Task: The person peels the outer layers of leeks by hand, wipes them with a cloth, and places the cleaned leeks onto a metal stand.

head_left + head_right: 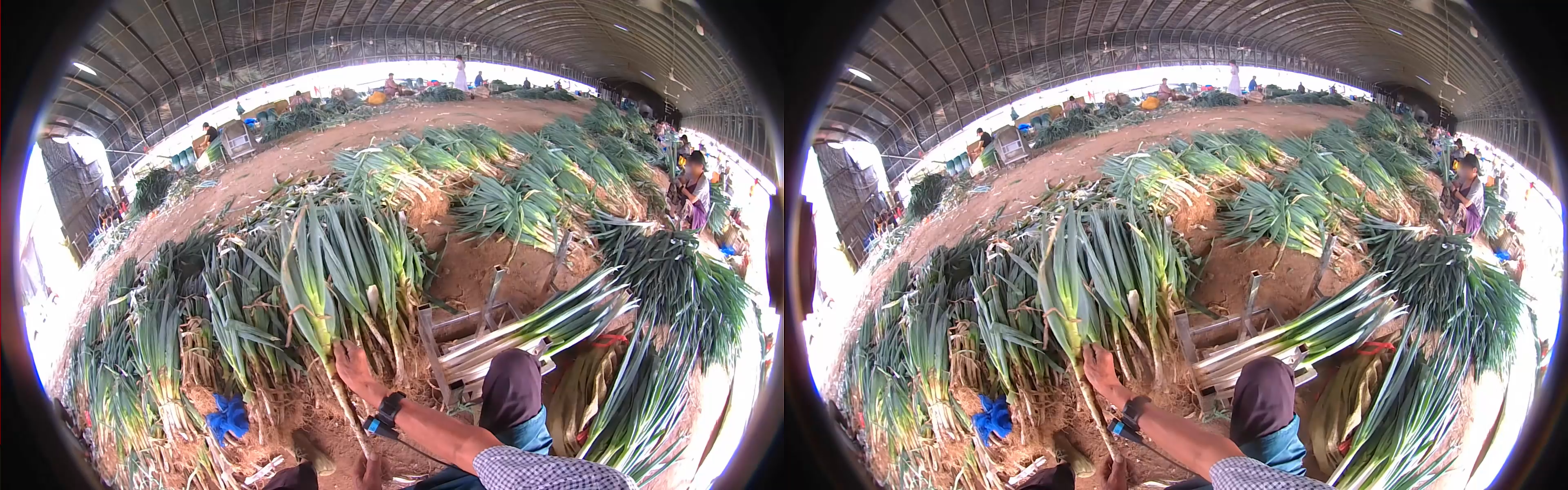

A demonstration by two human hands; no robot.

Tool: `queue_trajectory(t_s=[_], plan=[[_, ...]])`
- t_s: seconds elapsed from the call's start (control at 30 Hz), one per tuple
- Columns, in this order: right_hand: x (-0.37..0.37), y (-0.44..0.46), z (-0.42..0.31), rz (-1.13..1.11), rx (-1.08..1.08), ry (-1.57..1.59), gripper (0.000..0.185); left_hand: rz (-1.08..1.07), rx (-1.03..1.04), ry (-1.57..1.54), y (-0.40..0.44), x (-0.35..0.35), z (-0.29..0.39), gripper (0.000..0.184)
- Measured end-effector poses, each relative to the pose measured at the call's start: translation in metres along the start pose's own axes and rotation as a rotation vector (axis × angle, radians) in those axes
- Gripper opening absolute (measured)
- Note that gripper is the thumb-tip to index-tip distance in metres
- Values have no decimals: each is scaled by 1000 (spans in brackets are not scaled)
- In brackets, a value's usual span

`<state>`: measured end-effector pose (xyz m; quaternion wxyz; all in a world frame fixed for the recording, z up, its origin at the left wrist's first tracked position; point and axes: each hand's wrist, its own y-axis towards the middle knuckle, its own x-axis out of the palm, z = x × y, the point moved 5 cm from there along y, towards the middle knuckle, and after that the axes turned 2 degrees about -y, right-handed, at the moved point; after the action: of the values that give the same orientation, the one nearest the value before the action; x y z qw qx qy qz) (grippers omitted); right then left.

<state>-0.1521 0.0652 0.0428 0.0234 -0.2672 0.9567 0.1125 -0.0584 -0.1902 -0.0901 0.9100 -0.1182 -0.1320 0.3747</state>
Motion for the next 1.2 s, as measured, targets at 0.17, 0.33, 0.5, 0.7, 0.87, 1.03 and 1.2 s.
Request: queue_trajectory(t_s=[0.17, 0.33, 0.5, 0.7, 0.87, 1.03, 1.2], plan=[[-7, -9, -2, 91, 2, 78, 29, -8, -76, -29, 3, 11, 25, 19], [-9, -60, 77, -424, 30, -287, 17, -46, -230, -101, 8, 14, 64, 20], [-38, -75, 122, -643, -204, -732, 11, -44, -276, -20, 0, 24, 81, 18], [-50, -73, 83, -370, -178, -654, 10, 21, -241, -180, -3, 31, 73, 18], [-63, -85, 82, -585, 238, -435, 22, 36, -230, -2, -7, 15, 84, 16], [-52, -66, 88, -441, 683, 511, 38, -3, -158, -1, -17, 41, 111, 25], [-24, -20, 101, -296, 742, 669, 31, -70, -55, -101, -42, 38, 79, 26]])
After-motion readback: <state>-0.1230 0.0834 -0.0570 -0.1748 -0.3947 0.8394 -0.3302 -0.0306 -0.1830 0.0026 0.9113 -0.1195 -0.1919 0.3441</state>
